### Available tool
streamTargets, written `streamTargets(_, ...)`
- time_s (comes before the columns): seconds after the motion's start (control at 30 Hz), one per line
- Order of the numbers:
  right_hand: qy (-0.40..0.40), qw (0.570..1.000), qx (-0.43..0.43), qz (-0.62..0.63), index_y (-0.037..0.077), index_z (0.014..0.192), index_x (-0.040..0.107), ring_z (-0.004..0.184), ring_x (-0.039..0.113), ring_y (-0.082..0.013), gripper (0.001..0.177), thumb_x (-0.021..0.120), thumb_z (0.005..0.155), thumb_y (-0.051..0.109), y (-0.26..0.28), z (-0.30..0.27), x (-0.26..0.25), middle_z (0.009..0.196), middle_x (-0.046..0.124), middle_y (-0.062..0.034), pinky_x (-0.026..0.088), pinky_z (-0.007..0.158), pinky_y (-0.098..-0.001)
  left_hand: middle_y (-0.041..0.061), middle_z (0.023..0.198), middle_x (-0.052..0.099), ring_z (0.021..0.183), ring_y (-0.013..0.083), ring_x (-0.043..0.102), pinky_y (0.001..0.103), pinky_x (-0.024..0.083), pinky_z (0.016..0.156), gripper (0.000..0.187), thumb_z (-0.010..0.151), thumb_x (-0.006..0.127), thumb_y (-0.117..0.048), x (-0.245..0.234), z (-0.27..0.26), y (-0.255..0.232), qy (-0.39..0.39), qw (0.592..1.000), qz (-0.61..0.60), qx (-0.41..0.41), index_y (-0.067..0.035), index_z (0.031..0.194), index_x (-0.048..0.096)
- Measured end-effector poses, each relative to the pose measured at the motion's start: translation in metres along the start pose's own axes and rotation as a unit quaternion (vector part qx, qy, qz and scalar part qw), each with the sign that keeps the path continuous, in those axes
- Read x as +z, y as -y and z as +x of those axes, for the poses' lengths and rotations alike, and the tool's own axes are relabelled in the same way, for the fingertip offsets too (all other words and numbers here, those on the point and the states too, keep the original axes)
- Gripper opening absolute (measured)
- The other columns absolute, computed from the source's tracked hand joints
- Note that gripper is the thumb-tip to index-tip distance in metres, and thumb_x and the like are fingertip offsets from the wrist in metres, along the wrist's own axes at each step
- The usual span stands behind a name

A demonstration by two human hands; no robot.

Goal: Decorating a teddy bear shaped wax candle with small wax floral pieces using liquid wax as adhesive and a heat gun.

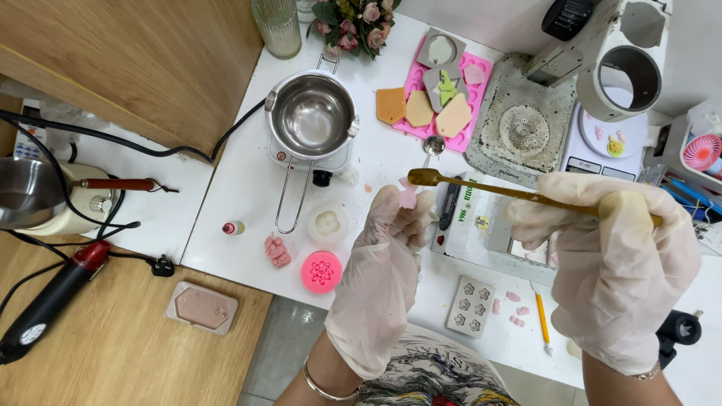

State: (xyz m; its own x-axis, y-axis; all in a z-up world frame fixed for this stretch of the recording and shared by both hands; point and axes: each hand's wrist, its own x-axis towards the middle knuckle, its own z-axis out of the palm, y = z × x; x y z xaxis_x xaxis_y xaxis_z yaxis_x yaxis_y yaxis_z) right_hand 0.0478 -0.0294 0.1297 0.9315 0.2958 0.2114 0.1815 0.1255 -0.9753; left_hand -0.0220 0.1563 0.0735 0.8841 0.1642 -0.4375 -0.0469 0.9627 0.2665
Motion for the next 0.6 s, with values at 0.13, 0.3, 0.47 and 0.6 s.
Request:
streamTargets(0.13, -0.005, 1.0, 0.002, -0.015, -0.012, 0.116, 0.06, 0.089, 0.074, -0.033, 0.041, 0.053, 0.12, 0.028, 0.005, 0.001, 0.007, 0.108, 0.069, -0.0283, 0.063, 0.081, -0.0427, 0.002, 0.094, 0.061, 0.084, 0.0124, 0.05, 0.028, 0.043, 0.082, 0.036, 0.096, 0.071, -0.034, 0.013, -0.002, -0.012, -0.017, 0.999, 0.042, 0.017, -0.004, 0.115, 0.064)
streamTargets(0.3, 0.029, 0.998, -0.034, -0.031, -0.007, 0.117, 0.056, 0.091, 0.075, -0.0335, 0.036, 0.055, 0.12, 0.029, -0.003, -0.007, 0.001, 0.111, 0.069, -0.0278, 0.065, 0.082, -0.044, 0.001, 0.095, 0.063, 0.088, 0.0113, 0.056, 0.026, 0.046, 0.086, 0.04, 0.098, 0.065, -0.035, 0.006, -0.001, -0.011, -0.028, 0.999, 0.023, 0.009, -0.003, 0.121, 0.066)
streamTargets(0.47, 0.036, 0.995, -0.07, -0.061, -0.006, 0.113, 0.057, 0.085, 0.076, -0.0331, 0.038, 0.057, 0.116, 0.032, -0.003, -0.011, 0.0, 0.11, 0.071, -0.0289, 0.065, 0.08, -0.0436, 0.008, 0.099, 0.062, 0.088, 0.0164, 0.052, 0.03, 0.043, 0.081, 0.039, 0.109, 0.063, -0.035, -0.025, 0.009, 0.0, 0.002, 0.999, 0.03, -0.025, 0.002, 0.124, 0.062)
streamTargets(0.6, 0.075, 0.988, -0.122, -0.061, -0.007, 0.118, 0.059, 0.093, 0.076, -0.0328, 0.045, 0.06, 0.115, 0.037, -0.014, -0.021, -0.011, 0.113, 0.07, -0.0279, 0.066, 0.089, -0.047, 0.007, 0.114, 0.064, 0.1, 0.0134, 0.057, 0.025, 0.046, 0.094, 0.046, 0.097, 0.064, -0.029, -0.012, 0.0, -0.005, 0.053, 0.997, 0.021, 0.045, -0.006, 0.136, 0.059)
